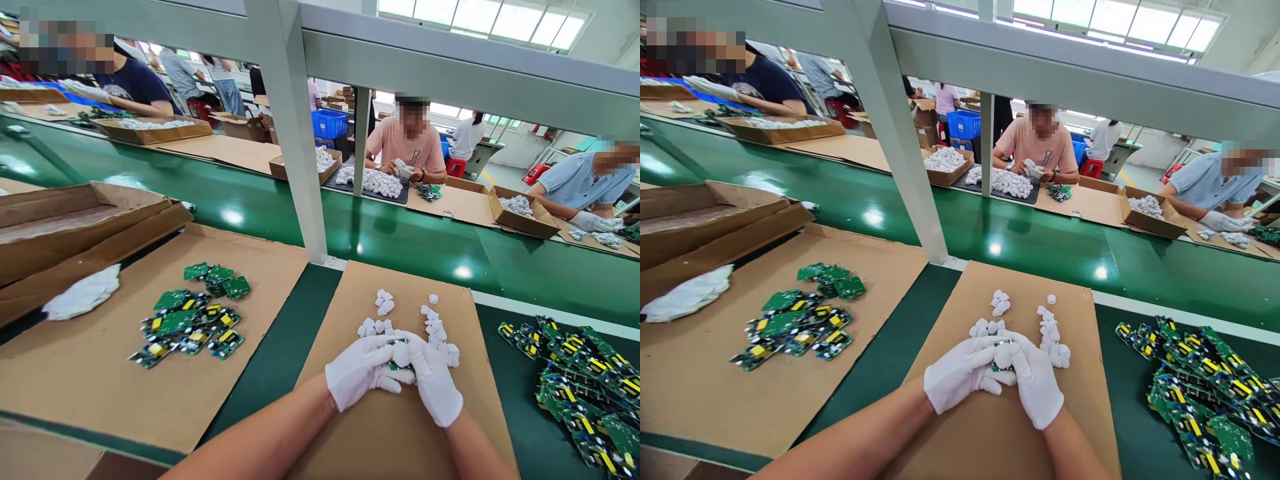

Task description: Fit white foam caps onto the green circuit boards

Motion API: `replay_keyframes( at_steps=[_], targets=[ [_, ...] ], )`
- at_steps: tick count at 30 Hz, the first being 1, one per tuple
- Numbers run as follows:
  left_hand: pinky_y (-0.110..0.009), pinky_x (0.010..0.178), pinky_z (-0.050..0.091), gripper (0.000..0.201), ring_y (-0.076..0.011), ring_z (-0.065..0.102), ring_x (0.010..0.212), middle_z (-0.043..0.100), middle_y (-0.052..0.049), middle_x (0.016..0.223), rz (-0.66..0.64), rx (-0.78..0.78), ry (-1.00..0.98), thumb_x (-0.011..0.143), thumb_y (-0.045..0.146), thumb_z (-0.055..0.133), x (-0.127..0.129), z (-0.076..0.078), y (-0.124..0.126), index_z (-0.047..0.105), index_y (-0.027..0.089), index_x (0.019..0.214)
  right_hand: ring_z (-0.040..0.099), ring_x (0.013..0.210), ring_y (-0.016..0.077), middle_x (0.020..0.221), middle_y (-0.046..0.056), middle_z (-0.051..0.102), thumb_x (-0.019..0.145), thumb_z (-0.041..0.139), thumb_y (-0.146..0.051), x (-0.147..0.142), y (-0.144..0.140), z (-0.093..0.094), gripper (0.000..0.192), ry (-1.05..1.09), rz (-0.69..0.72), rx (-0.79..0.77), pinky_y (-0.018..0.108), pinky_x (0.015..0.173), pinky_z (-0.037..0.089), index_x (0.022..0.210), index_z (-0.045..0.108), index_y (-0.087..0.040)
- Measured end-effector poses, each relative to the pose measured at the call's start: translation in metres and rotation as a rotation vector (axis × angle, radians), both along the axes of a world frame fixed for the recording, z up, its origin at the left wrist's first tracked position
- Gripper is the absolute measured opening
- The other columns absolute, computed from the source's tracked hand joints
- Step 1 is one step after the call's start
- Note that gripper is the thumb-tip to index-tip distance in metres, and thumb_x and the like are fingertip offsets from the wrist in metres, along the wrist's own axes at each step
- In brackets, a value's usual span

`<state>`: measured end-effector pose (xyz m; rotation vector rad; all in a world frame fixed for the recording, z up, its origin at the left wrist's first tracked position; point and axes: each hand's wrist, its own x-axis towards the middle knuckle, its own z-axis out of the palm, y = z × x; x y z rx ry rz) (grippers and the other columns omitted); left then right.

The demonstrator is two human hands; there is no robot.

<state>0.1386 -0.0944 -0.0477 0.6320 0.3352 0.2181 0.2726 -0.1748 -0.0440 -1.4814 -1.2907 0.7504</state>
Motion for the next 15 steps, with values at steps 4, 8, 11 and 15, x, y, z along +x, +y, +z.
replay_keyframes(
  at_steps=[4, 8, 11, 15],
  targets=[
    [-0.022, 0.058, 0.048, 0.038, -0.0153, 0.066, 0.071, 0.059, -0.003, 0.083, 0.014, -0.042, -0.034, 0.079, 0.043, 0.059, -0.0006, -0.0042, -0.0039, 0.053, 0.021, 0.110, 0.058, 0.109, 0.0236, 0.117, 0.008, 0.063, 0.089, 0.042, -0.048, 0.0019, -0.0039, 0.0023, 0.046, 0.013, 0.046, -0.021, 0.040, 0.093, 0.048, 0.126, 0.051, -0.023],
    [-0.022, 0.058, 0.048, 0.039, -0.0145, 0.066, 0.068, 0.061, -0.005, 0.086, 0.037, -0.031, -0.013, 0.082, 0.044, 0.054, -0.0002, -0.0101, -0.0066, 0.049, 0.022, 0.113, 0.059, 0.107, 0.0233, 0.119, 0.007, 0.062, 0.086, 0.051, -0.043, 0.0001, -0.0026, 0.0037, 0.045, 0.002, 0.019, -0.154, 0.037, 0.090, 0.051, 0.126, 0.050, -0.023],
    [-0.022, 0.060, 0.048, 0.038, -0.0160, 0.066, 0.074, 0.061, -0.005, 0.091, 0.040, -0.072, -0.033, 0.082, 0.042, 0.055, -0.0009, -0.0090, -0.0053, 0.049, 0.021, 0.112, 0.057, 0.111, 0.0235, 0.120, 0.005, 0.063, 0.087, 0.050, -0.043, -0.0010, -0.0005, 0.0063, 0.040, 0.040, -0.003, -0.144, 0.038, 0.093, 0.050, 0.122, 0.056, -0.023],
    [-0.021, 0.060, 0.048, 0.036, -0.0164, 0.066, 0.077, 0.061, -0.005, 0.092, 0.016, -0.110, -0.083, 0.079, 0.034, 0.062, -0.0022, -0.0071, -0.0035, 0.051, 0.020, 0.110, 0.053, 0.116, 0.0242, 0.122, 0.005, 0.061, 0.088, 0.048, -0.042, -0.0017, -0.0003, 0.0099, 0.039, 0.060, -0.015, -0.122, 0.040, 0.097, 0.046, 0.122, 0.056, -0.023]
  ],
)
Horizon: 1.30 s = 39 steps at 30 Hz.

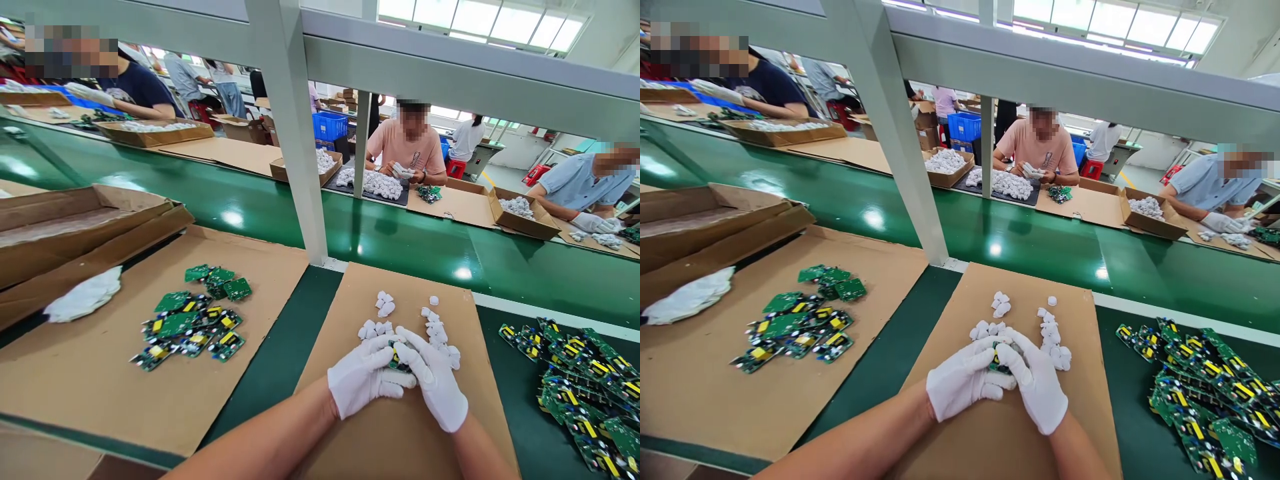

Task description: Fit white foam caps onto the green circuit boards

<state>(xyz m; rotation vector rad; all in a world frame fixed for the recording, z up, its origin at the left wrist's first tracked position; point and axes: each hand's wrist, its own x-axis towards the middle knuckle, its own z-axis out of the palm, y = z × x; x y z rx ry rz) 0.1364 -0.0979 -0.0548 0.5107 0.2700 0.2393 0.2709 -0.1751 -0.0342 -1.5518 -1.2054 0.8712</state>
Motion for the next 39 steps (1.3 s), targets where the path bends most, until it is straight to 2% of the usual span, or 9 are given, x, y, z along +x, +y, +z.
replay_keyframes(
  at_steps=[5, 12, 18, 24, 29, 31, 33, 35, 39],
  targets=[
    [-0.021, 0.056, 0.049, 0.028, -0.0157, 0.067, 0.069, 0.063, -0.003, 0.083, 0.045, -0.009, 0.014, 0.075, 0.033, 0.066, 0.000, -0.006, -0.002, 0.053, 0.018, 0.095, 0.054, 0.115, 0.0230, 0.120, 0.005, 0.062, 0.089, 0.048, -0.040, 0.000, 0.000, 0.000, 0.040, -0.026, 0.059, -0.004, 0.037, 0.099, 0.045, 0.123, 0.056, -0.022],
    [-0.022, 0.057, 0.051, 0.027, -0.0143, 0.066, 0.066, 0.064, -0.005, 0.080, 0.041, 0.024, 0.048, 0.074, 0.033, 0.067, 0.000, -0.009, -0.003, 0.052, 0.016, 0.090, 0.058, 0.108, 0.0251, 0.111, 0.006, 0.067, 0.086, 0.051, -0.041, 0.002, -0.002, -0.001, 0.040, -0.121, 0.057, -0.051, 0.037, 0.092, 0.049, 0.120, 0.059, -0.023],
    [-0.021, 0.055, 0.050, 0.032, -0.0162, 0.067, 0.070, 0.061, -0.002, 0.082, 0.046, 0.037, 0.042, 0.073, 0.033, 0.069, 0.003, -0.003, 0.000, 0.054, 0.019, 0.098, 0.054, 0.113, 0.0248, 0.120, 0.007, 0.062, 0.087, 0.049, -0.047, 0.001, 0.001, -0.005, 0.047, 0.168, 0.077, -0.024, 0.039, 0.095, 0.046, 0.126, 0.053, -0.022],
    [-0.023, 0.057, 0.051, 0.036, -0.0167, 0.067, 0.067, 0.063, -0.004, 0.082, 0.067, 0.108, 0.084, 0.070, 0.034, 0.072, 0.001, -0.008, 0.003, 0.056, 0.019, 0.099, 0.052, 0.115, 0.0250, 0.124, 0.008, 0.059, 0.083, 0.055, -0.045, -0.005, 0.000, -0.012, 0.043, 0.181, -0.029, -0.025, 0.041, 0.101, 0.040, 0.120, 0.057, -0.022],
    [-0.023, 0.059, 0.051, 0.042, -0.0177, 0.067, 0.074, 0.063, -0.006, 0.090, -0.015, 0.152, 0.070, 0.073, 0.030, 0.069, 0.000, 0.006, 0.007, 0.057, 0.021, 0.112, 0.051, 0.115, 0.0239, 0.123, 0.007, 0.059, 0.084, 0.049, -0.054, 0.001, -0.001, -0.011, 0.053, 0.402, -0.011, -0.044, 0.040, 0.097, 0.042, 0.126, 0.051, -0.022],
    [-0.023, 0.061, 0.051, 0.039, -0.0182, 0.067, 0.078, 0.064, -0.008, 0.092, -0.034, 0.160, 0.082, 0.075, 0.032, 0.066, 0.002, 0.012, 0.007, 0.058, 0.020, 0.112, 0.057, 0.104, 0.0217, 0.115, 0.006, 0.063, 0.086, 0.047, -0.052, 0.000, 0.000, -0.011, 0.048, 0.362, 0.009, -0.045, 0.035, 0.089, 0.047, 0.121, 0.055, -0.022],
    [-0.022, 0.060, 0.050, 0.036, -0.0164, 0.066, 0.073, 0.065, -0.009, 0.088, -0.026, 0.231, 0.137, 0.076, 0.035, 0.065, 0.004, 0.013, 0.006, 0.060, 0.016, 0.106, 0.061, 0.080, 0.0174, 0.099, 0.005, 0.067, 0.086, 0.048, -0.049, -0.003, 0.002, -0.012, 0.042, 0.299, 0.036, -0.089, 0.028, 0.066, 0.051, 0.117, 0.058, -0.022],
    [-0.021, 0.054, 0.049, 0.036, -0.0142, 0.064, 0.064, 0.066, -0.009, 0.078, 0.015, 0.359, 0.215, 0.074, 0.038, 0.066, 0.007, 0.011, 0.005, 0.061, 0.014, 0.102, 0.053, 0.058, 0.0127, 0.077, 0.001, 0.065, 0.088, 0.044, -0.049, -0.008, 0.003, -0.014, 0.042, 0.273, 0.047, -0.113, 0.022, 0.046, 0.043, 0.116, 0.059, -0.022],
    [-0.021, 0.050, 0.048, 0.038, -0.0136, 0.061, 0.059, 0.064, -0.007, 0.070, 0.097, 0.486, 0.273, 0.072, 0.040, 0.067, 0.006, 0.004, 0.004, 0.062, 0.012, 0.097, 0.043, 0.049, 0.0101, 0.059, -0.003, 0.056, 0.089, 0.042, -0.046, -0.012, 0.004, -0.015, 0.039, 0.239, 0.040, -0.055, 0.021, 0.044, 0.037, 0.114, 0.060, -0.021]
  ],
)
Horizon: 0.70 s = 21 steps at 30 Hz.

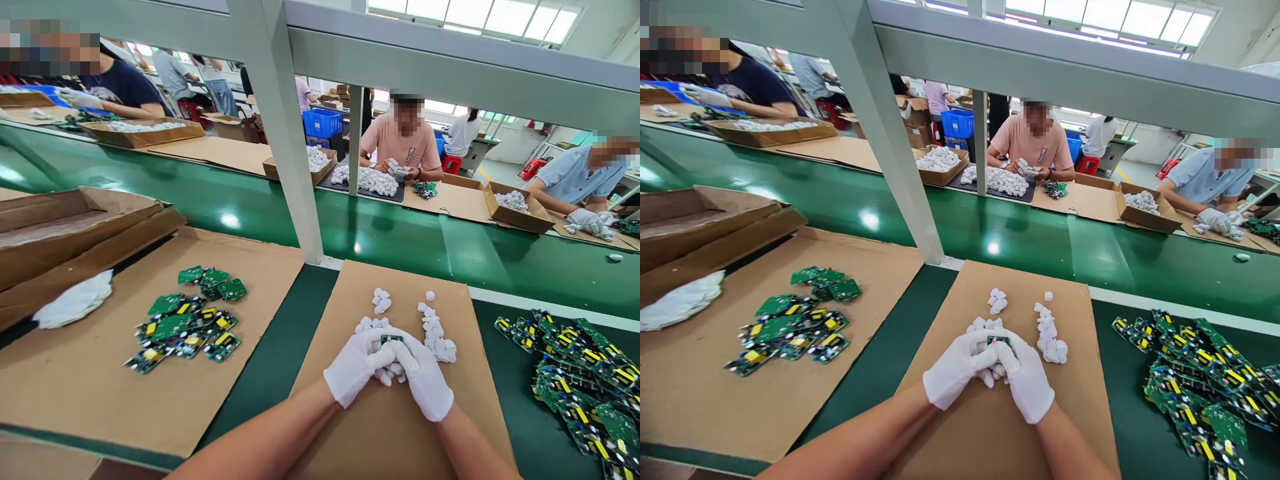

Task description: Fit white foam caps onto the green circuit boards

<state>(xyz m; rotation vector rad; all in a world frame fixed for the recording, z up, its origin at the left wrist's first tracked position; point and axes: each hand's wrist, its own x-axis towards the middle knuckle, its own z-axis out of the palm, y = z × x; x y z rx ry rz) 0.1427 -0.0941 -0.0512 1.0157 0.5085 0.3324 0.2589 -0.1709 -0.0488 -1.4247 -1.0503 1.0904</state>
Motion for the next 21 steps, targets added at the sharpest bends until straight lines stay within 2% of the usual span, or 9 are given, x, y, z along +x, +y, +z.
replay_keyframes(
  at_steps=[2, 4, 7, 9, 11, 14, 18, 21],
  targets=[
    [-0.022, 0.054, 0.048, 0.038, -0.0138, 0.061, 0.063, 0.064, -0.008, 0.074, -0.011, -0.058, -0.035, 0.072, 0.040, 0.068, -0.002, 0.001, 0.000, 0.062, 0.012, 0.097, 0.050, 0.056, 0.0119, 0.071, 0.000, 0.063, 0.088, 0.045, -0.045, 0.001, 0.000, 0.001, 0.037, -0.015, -0.015, 0.035, 0.023, 0.051, 0.043, 0.112, 0.061, -0.022],
    [-0.024, 0.061, 0.049, 0.040, -0.0144, 0.061, 0.070, 0.063, -0.008, 0.080, -0.059, -0.184, -0.126, 0.072, 0.040, 0.067, -0.003, 0.004, 0.001, 0.060, 0.013, 0.101, 0.057, 0.068, 0.0152, 0.087, 0.003, 0.067, 0.088, 0.045, -0.046, 0.003, 0.000, 0.001, 0.037, -0.017, -0.038, 0.047, 0.025, 0.058, 0.047, 0.111, 0.062, -0.022],
    [-0.023, 0.064, 0.047, 0.038, -0.0135, 0.060, 0.073, 0.061, -0.008, 0.084, -0.103, -0.293, -0.211, 0.074, 0.037, 0.066, -0.003, 0.010, 0.001, 0.059, 0.015, 0.104, 0.060, 0.078, 0.0192, 0.099, 0.007, 0.067, 0.089, 0.039, -0.049, 0.006, -0.001, 0.000, 0.043, -0.015, -0.052, 0.018, 0.026, 0.053, 0.049, 0.113, 0.061, -0.021],
    [-0.022, 0.062, 0.046, 0.034, -0.0124, 0.060, 0.070, 0.061, -0.007, 0.081, -0.094, -0.264, -0.186, 0.076, 0.034, 0.065, -0.002, 0.013, 0.001, 0.060, 0.014, 0.102, 0.061, 0.080, 0.0200, 0.102, 0.007, 0.066, 0.090, 0.035, -0.050, 0.006, -0.001, -0.001, 0.046, -0.030, -0.027, 0.017, 0.026, 0.053, 0.050, 0.116, 0.059, -0.021],
    [-0.022, 0.062, 0.046, 0.033, -0.0127, 0.059, 0.070, 0.061, -0.007, 0.080, -0.079, -0.216, -0.169, 0.077, 0.036, 0.063, -0.001, 0.014, 0.000, 0.060, 0.015, 0.102, 0.060, 0.086, 0.0206, 0.104, 0.007, 0.066, 0.090, 0.037, -0.049, 0.005, 0.000, 0.001, 0.044, -0.073, -0.013, 0.048, 0.030, 0.066, 0.052, 0.115, 0.059, -0.021],
    [-0.023, 0.064, 0.047, 0.035, -0.0136, 0.059, 0.073, 0.063, -0.007, 0.081, -0.075, -0.143, -0.155, 0.079, 0.036, 0.061, -0.001, 0.012, -0.001, 0.060, 0.016, 0.107, 0.059, 0.090, 0.0206, 0.101, 0.006, 0.067, 0.088, 0.047, -0.045, 0.003, 0.001, 0.005, 0.036, -0.152, -0.033, 0.083, 0.033, 0.083, 0.048, 0.111, 0.062, -0.021],
    [-0.022, 0.061, 0.048, 0.037, -0.0129, 0.060, 0.068, 0.065, -0.007, 0.079, -0.064, -0.119, -0.115, 0.078, 0.032, 0.062, -0.002, 0.005, 0.000, 0.060, 0.015, 0.110, 0.059, 0.084, 0.0191, 0.101, 0.004, 0.067, 0.087, 0.049, -0.043, 0.004, 0.000, 0.011, 0.034, -0.178, -0.003, 0.084, 0.032, 0.082, 0.047, 0.111, 0.062, -0.022],
    [-0.022, 0.056, 0.048, 0.037, -0.0130, 0.060, 0.065, 0.064, -0.007, 0.077, -0.051, -0.153, -0.131, 0.079, 0.037, 0.060, -0.002, 0.002, 0.000, 0.061, 0.015, 0.108, 0.058, 0.077, 0.0178, 0.101, 0.004, 0.066, 0.089, 0.041, -0.047, 0.007, -0.002, 0.012, 0.040, -0.094, 0.068, 0.041, 0.029, 0.067, 0.049, 0.115, 0.060, -0.023]
  ],
)
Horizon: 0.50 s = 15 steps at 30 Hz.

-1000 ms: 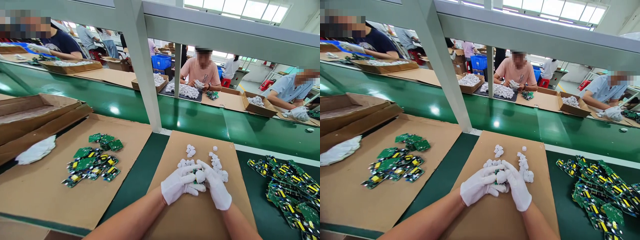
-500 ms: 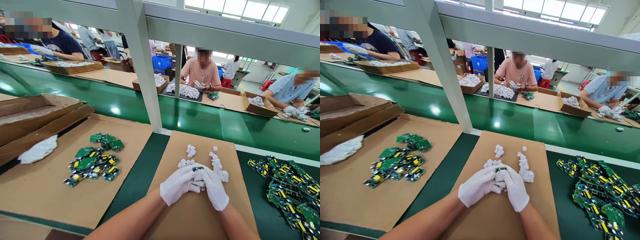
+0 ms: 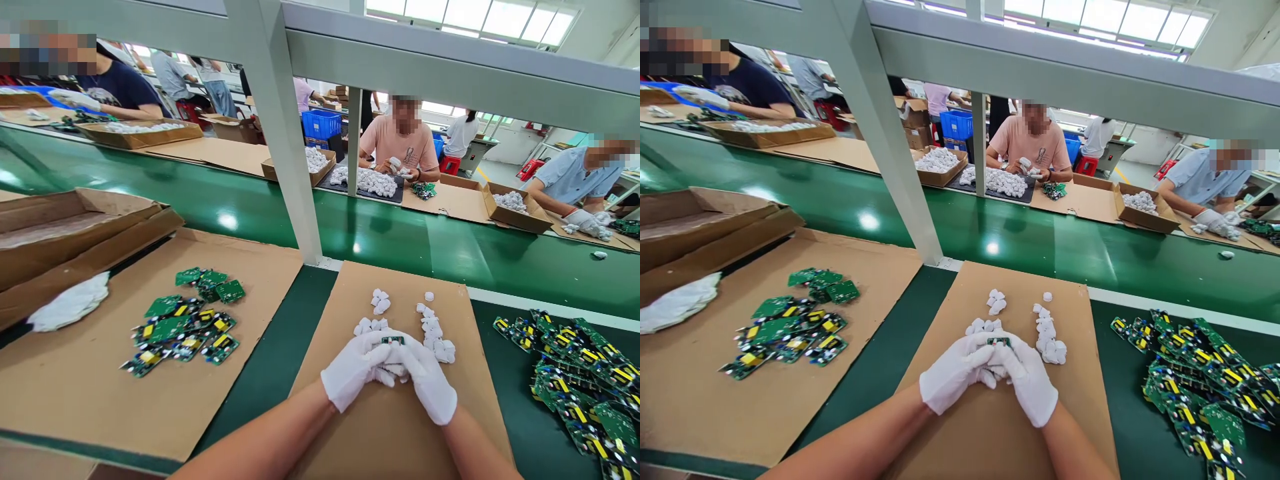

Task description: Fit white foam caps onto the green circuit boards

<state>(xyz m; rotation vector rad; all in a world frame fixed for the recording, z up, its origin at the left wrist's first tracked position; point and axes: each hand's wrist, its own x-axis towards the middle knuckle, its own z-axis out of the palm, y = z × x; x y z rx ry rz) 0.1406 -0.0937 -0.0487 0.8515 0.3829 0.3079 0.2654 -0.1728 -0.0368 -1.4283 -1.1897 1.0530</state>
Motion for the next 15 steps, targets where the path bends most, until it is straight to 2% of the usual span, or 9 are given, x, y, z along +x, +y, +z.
replay_keyframes(
  at_steps=[2, 6, 8, 10, 12, 15],
  targets=[
    [-0.022, 0.056, 0.049, 0.037, -0.0136, 0.061, 0.068, 0.063, -0.007, 0.079, 0.006, 0.028, -0.003, 0.078, 0.038, 0.061, 0.0002, 0.0014, -0.0007, 0.061, 0.015, 0.107, 0.057, 0.072, 0.0168, 0.095, 0.004, 0.066, 0.089, 0.040, -0.049, 0.0007, -0.0004, -0.0023, 0.042, 0.023, -0.020, -0.015, 0.026, 0.058, 0.048, 0.114, 0.060, -0.022],
    [-0.020, 0.054, 0.049, 0.041, -0.0128, 0.059, 0.066, 0.062, -0.006, 0.074, 0.014, 0.143, 0.039, 0.073, 0.035, 0.067, 0.0007, 0.0073, -0.0021, 0.060, 0.014, 0.108, 0.053, 0.058, 0.0143, 0.069, 0.001, 0.064, 0.089, 0.039, -0.051, 0.0003, 0.0000, -0.0081, 0.045, 0.048, -0.052, -0.022, 0.026, 0.054, 0.045, 0.108, 0.064, -0.018],
    [-0.021, 0.055, 0.049, 0.041, -0.0132, 0.059, 0.067, 0.061, -0.006, 0.074, -0.007, 0.131, 0.035, 0.076, 0.038, 0.063, 0.0006, 0.0083, -0.0019, 0.059, 0.014, 0.109, 0.055, 0.060, 0.0159, 0.073, 0.003, 0.066, 0.090, 0.036, -0.052, 0.0006, 0.0005, -0.0086, 0.048, 0.089, -0.038, -0.030, 0.028, 0.055, 0.047, 0.110, 0.063, -0.018],
    [-0.022, 0.058, 0.050, 0.039, -0.0145, 0.061, 0.073, 0.061, -0.007, 0.081, -0.032, 0.083, 0.013, 0.076, 0.038, 0.064, 0.0003, 0.0077, -0.0011, 0.058, 0.016, 0.108, 0.060, 0.075, 0.0196, 0.086, 0.005, 0.068, 0.089, 0.039, -0.052, 0.0017, 0.0012, -0.0071, 0.046, 0.089, -0.052, -0.018, 0.031, 0.066, 0.050, 0.111, 0.063, -0.020],
    [-0.023, 0.061, 0.049, 0.038, -0.0162, 0.062, 0.079, 0.061, -0.009, 0.091, -0.059, 0.001, -0.020, 0.076, 0.036, 0.065, -0.0005, 0.0065, -0.0005, 0.057, 0.018, 0.108, 0.060, 0.091, 0.0226, 0.096, 0.005, 0.068, 0.088, 0.042, -0.051, 0.0031, 0.0017, -0.0049, 0.043, 0.064, -0.068, 0.002, 0.035, 0.083, 0.048, 0.110, 0.064, -0.021],
    [-0.023, 0.064, 0.048, 0.035, -0.0168, 0.062, 0.083, 0.060, -0.009, 0.096, -0.071, -0.104, -0.075, 0.079, 0.037, 0.061, -0.0021, 0.0065, -0.0008, 0.056, 0.019, 0.107, 0.058, 0.097, 0.0232, 0.101, 0.006, 0.067, 0.091, 0.035, -0.049, 0.0047, 0.0015, -0.0032, 0.044, 0.052, -0.060, 0.028, 0.038, 0.093, 0.043, 0.110, 0.064, -0.021]
  ],
)
